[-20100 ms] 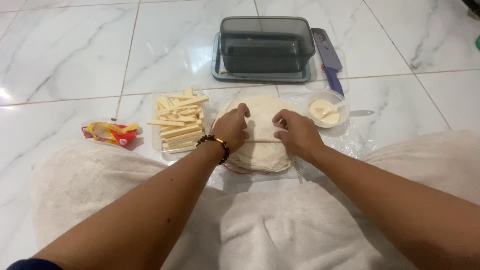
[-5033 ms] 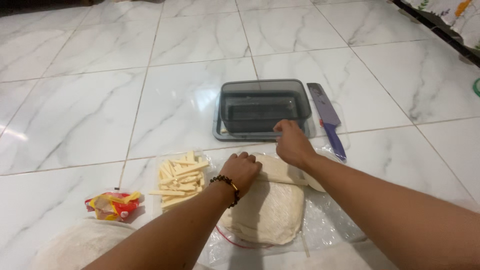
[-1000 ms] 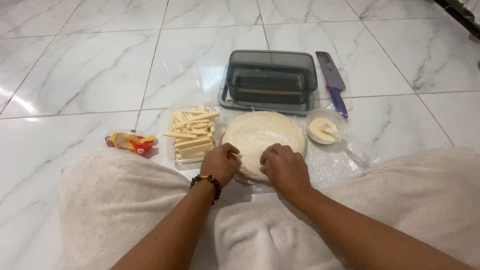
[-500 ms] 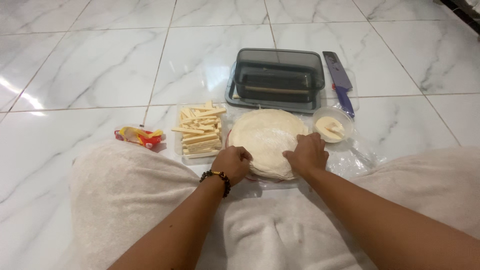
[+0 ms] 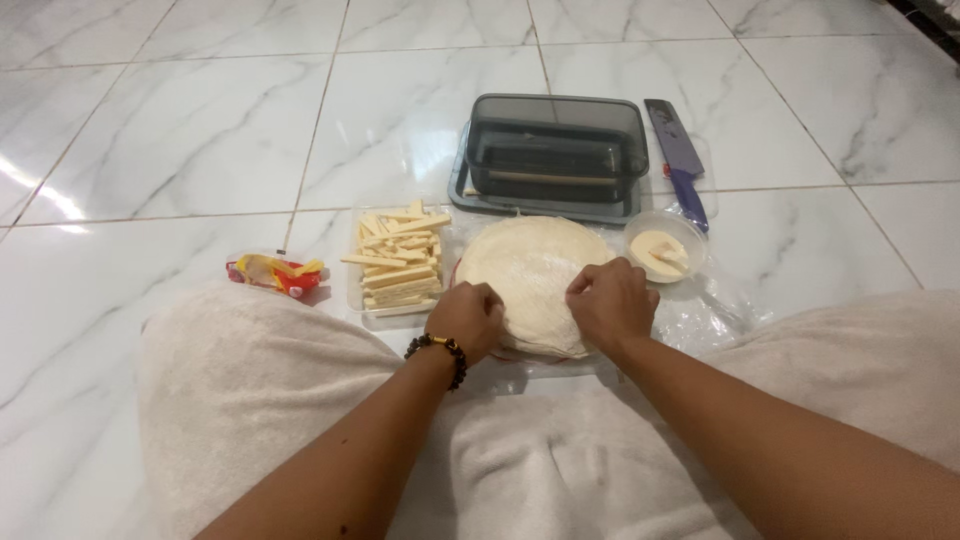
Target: The person sits on the floor and prepares cheese rolls by placing cheese sticks on thin dough sheets, rolling them into cylinders, and placing them in a container. The person repeats this process with multiple dough sheets and cheese sticks.
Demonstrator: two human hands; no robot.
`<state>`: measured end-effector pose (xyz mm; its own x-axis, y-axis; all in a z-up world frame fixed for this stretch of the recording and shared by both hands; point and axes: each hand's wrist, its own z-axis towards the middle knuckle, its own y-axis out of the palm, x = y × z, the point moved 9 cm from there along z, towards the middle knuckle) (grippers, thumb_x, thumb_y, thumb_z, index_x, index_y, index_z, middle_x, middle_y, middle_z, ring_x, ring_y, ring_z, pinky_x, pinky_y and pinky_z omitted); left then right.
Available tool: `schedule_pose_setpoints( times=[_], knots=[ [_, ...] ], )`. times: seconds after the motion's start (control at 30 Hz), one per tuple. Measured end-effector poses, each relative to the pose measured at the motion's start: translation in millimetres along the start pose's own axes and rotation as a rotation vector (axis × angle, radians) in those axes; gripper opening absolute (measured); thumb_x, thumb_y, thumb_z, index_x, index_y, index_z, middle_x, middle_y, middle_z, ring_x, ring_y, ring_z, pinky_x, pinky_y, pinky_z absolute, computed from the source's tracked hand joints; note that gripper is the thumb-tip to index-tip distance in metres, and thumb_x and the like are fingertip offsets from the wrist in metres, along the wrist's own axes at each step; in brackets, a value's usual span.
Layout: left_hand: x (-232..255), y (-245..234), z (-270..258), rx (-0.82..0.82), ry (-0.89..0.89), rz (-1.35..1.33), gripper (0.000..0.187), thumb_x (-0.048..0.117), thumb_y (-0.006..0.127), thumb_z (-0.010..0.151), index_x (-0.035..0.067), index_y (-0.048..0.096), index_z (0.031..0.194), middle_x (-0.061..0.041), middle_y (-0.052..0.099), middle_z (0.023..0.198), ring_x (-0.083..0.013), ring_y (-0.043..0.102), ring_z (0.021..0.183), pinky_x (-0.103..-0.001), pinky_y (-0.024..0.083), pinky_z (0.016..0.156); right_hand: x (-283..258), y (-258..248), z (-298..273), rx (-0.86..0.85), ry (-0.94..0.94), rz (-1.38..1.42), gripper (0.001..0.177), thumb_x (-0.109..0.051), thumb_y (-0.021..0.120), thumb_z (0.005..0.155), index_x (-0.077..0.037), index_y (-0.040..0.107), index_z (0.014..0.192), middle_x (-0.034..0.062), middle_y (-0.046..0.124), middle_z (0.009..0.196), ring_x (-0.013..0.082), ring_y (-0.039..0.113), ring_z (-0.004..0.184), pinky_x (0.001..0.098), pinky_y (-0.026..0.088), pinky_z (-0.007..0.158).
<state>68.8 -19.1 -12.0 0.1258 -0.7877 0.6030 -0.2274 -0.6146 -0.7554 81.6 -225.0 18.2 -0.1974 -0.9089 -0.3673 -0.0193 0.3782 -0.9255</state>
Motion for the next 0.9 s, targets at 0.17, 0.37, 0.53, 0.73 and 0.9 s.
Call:
schedule_pose_setpoints(
  times=[0.17,0.37,0.53,0.73,0.9],
  knots=[
    [24.4,-2.5,8.2,0.093,0.125,0.0,0.027,0.019,0.06,0.096,0.007,0.071,0.116,-0.017,0.063,0.124,-0.0301,0.064,0.112,-0.041,0.051,0.1,22.6,3.3,10.6,0.001,0.16,0.099,0.03,-0.021,0.072,0.09,-0.017,0.071,0.12,0.0105,0.054,0.134,0.0298,0.049,0.127,0.0519,0.038,0.106],
    [44.2,7.9,24.5,0.013,0.13,-0.046,0.032,0.02,0.059,0.096,0.004,0.067,0.123,-0.018,0.063,0.127,-0.029,0.066,0.113,-0.04,0.051,0.103,30.2,3.1,22.4,0.002,0.172,0.052,0.049,-0.026,0.078,0.086,-0.015,0.064,0.132,0.0104,0.053,0.136,0.0292,0.048,0.128,0.0522,0.038,0.107],
    [49.3,15.5,39.2,-0.032,0.122,-0.127,0.032,0.021,0.059,0.096,0.004,0.068,0.121,-0.015,0.072,0.119,-0.026,0.07,0.111,-0.037,0.054,0.102,21.2,-0.7,19.0,-0.019,0.106,0.022,0.027,-0.023,0.076,0.089,-0.017,0.075,0.116,0.0035,0.066,0.123,0.0235,0.055,0.124,0.05,0.037,0.11],
    [47.3,25.9,52.2,-0.059,0.023,-0.219,0.033,0.029,0.06,0.096,0.005,0.07,0.117,-0.013,0.075,0.114,-0.0254,0.071,0.109,-0.038,0.054,0.098,11.9,-14.6,9.5,0.176,-0.037,0.004,0.015,-0.018,0.077,0.084,-0.016,0.077,0.098,0.0052,0.063,0.111,0.0253,0.054,0.114,0.0476,0.036,0.099],
    [48.9,27.3,56.8,-0.089,-0.111,-0.261,0.041,0.041,0.061,0.097,0.007,0.071,0.116,-0.013,0.076,0.112,-0.0246,0.072,0.108,-0.039,0.055,0.097,-5.5,-25.5,-5.5,0.298,-0.233,0.084,0.004,-0.015,0.076,0.084,-0.014,0.075,0.088,0.0062,0.065,0.106,0.0232,0.056,0.109,0.0443,0.037,0.096]
  ],
)
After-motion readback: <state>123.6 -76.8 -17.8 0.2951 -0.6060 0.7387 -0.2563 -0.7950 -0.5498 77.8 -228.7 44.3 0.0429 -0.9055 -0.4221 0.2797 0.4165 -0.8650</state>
